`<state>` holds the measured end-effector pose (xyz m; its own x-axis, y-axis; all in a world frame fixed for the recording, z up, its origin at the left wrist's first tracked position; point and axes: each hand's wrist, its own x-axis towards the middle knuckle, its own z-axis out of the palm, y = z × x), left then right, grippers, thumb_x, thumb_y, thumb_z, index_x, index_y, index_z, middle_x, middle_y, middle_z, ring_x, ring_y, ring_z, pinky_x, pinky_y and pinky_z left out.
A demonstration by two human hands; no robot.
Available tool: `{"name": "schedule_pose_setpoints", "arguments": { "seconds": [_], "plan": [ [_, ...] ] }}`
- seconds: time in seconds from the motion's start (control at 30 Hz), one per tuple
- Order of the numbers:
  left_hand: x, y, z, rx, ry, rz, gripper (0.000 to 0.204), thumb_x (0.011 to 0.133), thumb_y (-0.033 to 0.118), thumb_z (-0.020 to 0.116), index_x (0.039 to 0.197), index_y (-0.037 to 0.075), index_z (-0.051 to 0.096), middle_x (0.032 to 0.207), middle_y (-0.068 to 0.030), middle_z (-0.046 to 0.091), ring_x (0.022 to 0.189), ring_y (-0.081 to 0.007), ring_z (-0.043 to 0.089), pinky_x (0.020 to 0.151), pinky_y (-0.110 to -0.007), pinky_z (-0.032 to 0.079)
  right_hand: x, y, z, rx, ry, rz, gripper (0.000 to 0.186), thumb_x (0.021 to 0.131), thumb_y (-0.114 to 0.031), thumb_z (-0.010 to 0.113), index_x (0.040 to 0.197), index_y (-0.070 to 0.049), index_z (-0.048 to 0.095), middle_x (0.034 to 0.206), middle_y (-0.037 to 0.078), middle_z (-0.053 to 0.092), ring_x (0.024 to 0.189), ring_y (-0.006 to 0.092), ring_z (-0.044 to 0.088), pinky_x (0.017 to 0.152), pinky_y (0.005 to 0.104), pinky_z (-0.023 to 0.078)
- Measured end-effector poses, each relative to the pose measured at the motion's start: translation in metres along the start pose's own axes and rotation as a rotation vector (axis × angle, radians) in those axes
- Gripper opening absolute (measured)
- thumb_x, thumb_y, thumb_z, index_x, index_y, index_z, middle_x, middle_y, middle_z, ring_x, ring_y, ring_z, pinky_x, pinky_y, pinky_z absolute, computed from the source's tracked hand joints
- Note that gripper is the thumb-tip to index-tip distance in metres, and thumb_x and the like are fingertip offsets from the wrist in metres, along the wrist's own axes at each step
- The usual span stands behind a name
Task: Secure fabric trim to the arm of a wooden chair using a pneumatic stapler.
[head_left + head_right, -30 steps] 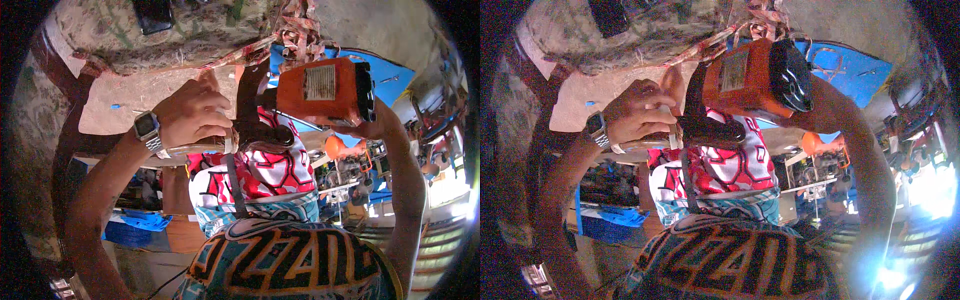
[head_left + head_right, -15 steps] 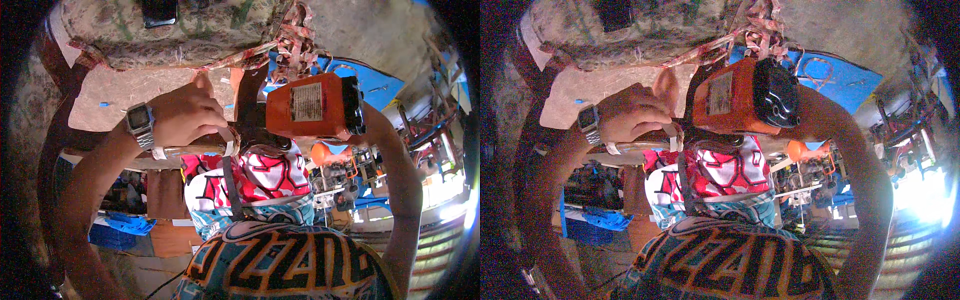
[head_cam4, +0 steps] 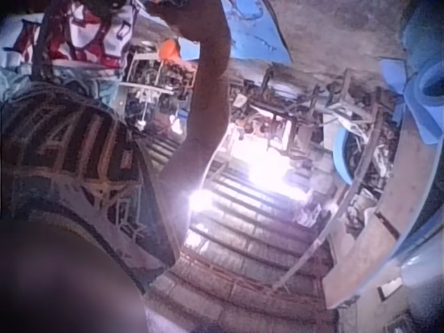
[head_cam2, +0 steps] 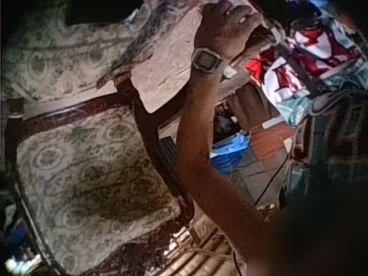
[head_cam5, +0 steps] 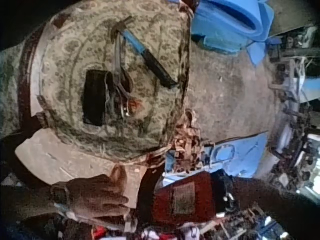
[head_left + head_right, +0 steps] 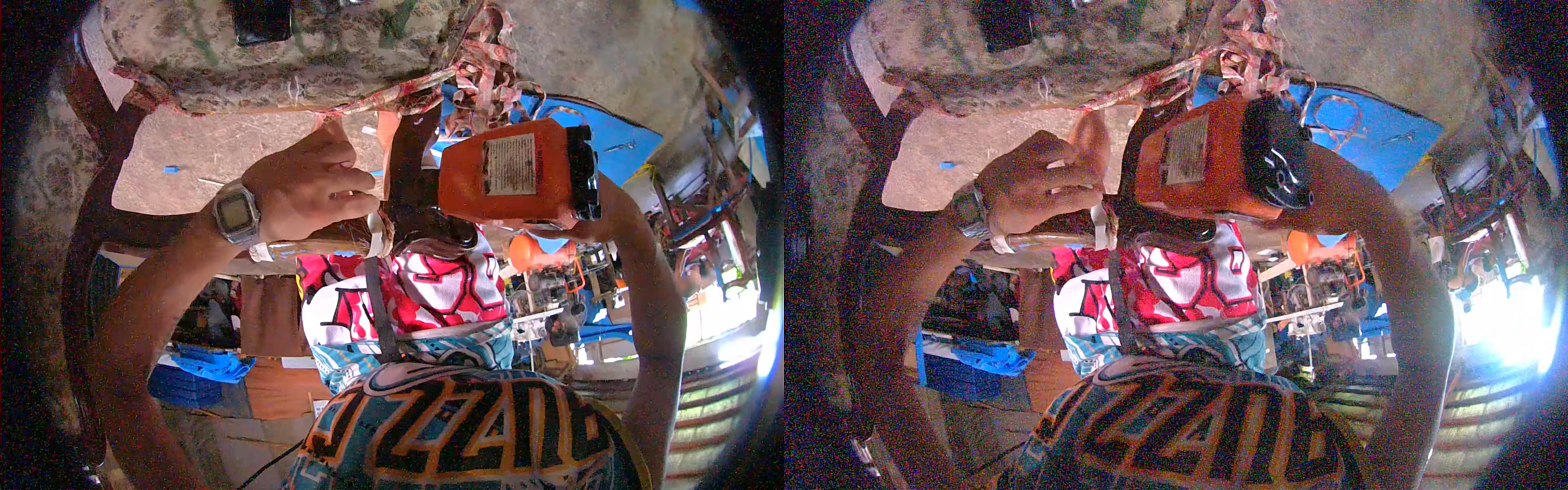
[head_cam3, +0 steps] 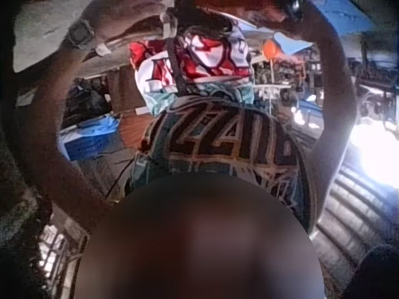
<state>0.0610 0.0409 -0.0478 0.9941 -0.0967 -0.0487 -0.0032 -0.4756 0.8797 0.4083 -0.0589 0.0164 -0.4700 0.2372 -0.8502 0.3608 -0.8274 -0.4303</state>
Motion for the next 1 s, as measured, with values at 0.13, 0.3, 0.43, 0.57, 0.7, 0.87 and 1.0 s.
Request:
{"name": "schedule_pose_setpoints", "arguments": {
  "seconds": [0.13, 0.3, 0.43, 0.57, 0.7, 0.87, 1.0],
  "plan": [
    [0.004, 0.001, -0.002, 0.046, 0.057, 0.045, 0.028, 0.067, 0.018, 0.062, 0.095, 0.019, 0.063, 0.104, -0.0007, 0.059, 0.098, -0.0198, 0.054, 0.082, -0.037, 0.044, 0.002, 0.000, 0.003, -0.103, 0.036, -0.091, 0.060, 0.060, -0.025, 0.081, 0.111, -0.008, 0.054, 0.102, 0.010, 0.062, 0.092, 0.0238, 0.060, 0.084, 0.0362, 0.047],
    [0.008, 0.003, 0.006, -0.220, 0.088, -0.160, 0.025, 0.066, 0.016, 0.068, 0.090, 0.018, 0.065, 0.100, -0.0009, 0.060, 0.096, -0.0204, 0.054, 0.081, -0.035, 0.044, 0.002, 0.003, 0.003, -0.040, 0.024, 0.002, 0.064, 0.061, -0.026, 0.081, 0.114, -0.008, 0.051, 0.103, 0.010, 0.062, 0.094, 0.0245, 0.060, 0.086, 0.0359, 0.046],
    [0.015, 0.011, 0.002, -0.183, 0.154, -0.230, 0.022, 0.064, 0.014, 0.070, 0.086, 0.018, 0.066, 0.098, -0.0019, 0.059, 0.094, -0.0217, 0.055, 0.079, -0.035, 0.044, 0.000, 0.006, 0.003, -0.170, 0.072, -0.083, 0.057, 0.064, -0.008, 0.079, 0.114, -0.004, 0.052, 0.108, 0.007, 0.059, 0.094, 0.0145, 0.057, 0.081, 0.0311, 0.048],
    [0.016, 0.013, -0.002, -0.134, 0.012, -0.204, 0.023, 0.064, 0.016, 0.067, 0.087, 0.018, 0.066, 0.098, -0.0009, 0.059, 0.099, -0.0227, 0.054, 0.083, -0.036, 0.044, 0.005, -0.005, 0.004, -0.042, 0.085, 0.104, 0.053, 0.064, -0.008, 0.078, 0.112, -0.005, 0.055, 0.104, 0.005, 0.061, 0.092, 0.0148, 0.057, 0.081, 0.0321, 0.048],
    [0.009, 0.010, -0.003, -0.010, 0.056, -0.091, 0.024, 0.064, 0.017, 0.065, 0.088, 0.016, 0.065, 0.100, -0.0010, 0.059, 0.104, -0.0244, 0.052, 0.088, -0.038, 0.043, 0.009, 0.004, 0.002, -0.093, 0.133, -0.021, 0.050, 0.064, -0.007, 0.078, 0.109, -0.006, 0.057, 0.100, 0.005, 0.063, 0.090, 0.0148, 0.058, 0.080, 0.0320, 0.047],
    [0.010, 0.002, -0.001, -0.201, 0.063, 0.016, 0.017, 0.070, 0.019, 0.063, 0.087, 0.016, 0.064, 0.103, -0.0029, 0.060, 0.106, -0.0258, 0.052, 0.091, -0.040, 0.042, 0.006, 0.008, 0.001, -0.032, 0.073, -0.049, 0.050, 0.063, -0.007, 0.078, 0.109, -0.006, 0.057, 0.101, 0.005, 0.063, 0.092, 0.0149, 0.058, 0.082, 0.0321, 0.047],
    [0.009, -0.001, 0.003, -0.352, -0.015, -0.045, 0.014, 0.074, 0.019, 0.062, 0.087, 0.016, 0.064, 0.100, -0.0026, 0.061, 0.100, -0.0236, 0.055, 0.088, -0.037, 0.043, 0.009, 0.009, 0.003, -0.221, 0.107, -0.102, 0.059, 0.062, -0.008, 0.080, 0.114, -0.005, 0.053, 0.106, 0.006, 0.061, 0.095, 0.0147, 0.057, 0.084, 0.0328, 0.047]
  ]
}}
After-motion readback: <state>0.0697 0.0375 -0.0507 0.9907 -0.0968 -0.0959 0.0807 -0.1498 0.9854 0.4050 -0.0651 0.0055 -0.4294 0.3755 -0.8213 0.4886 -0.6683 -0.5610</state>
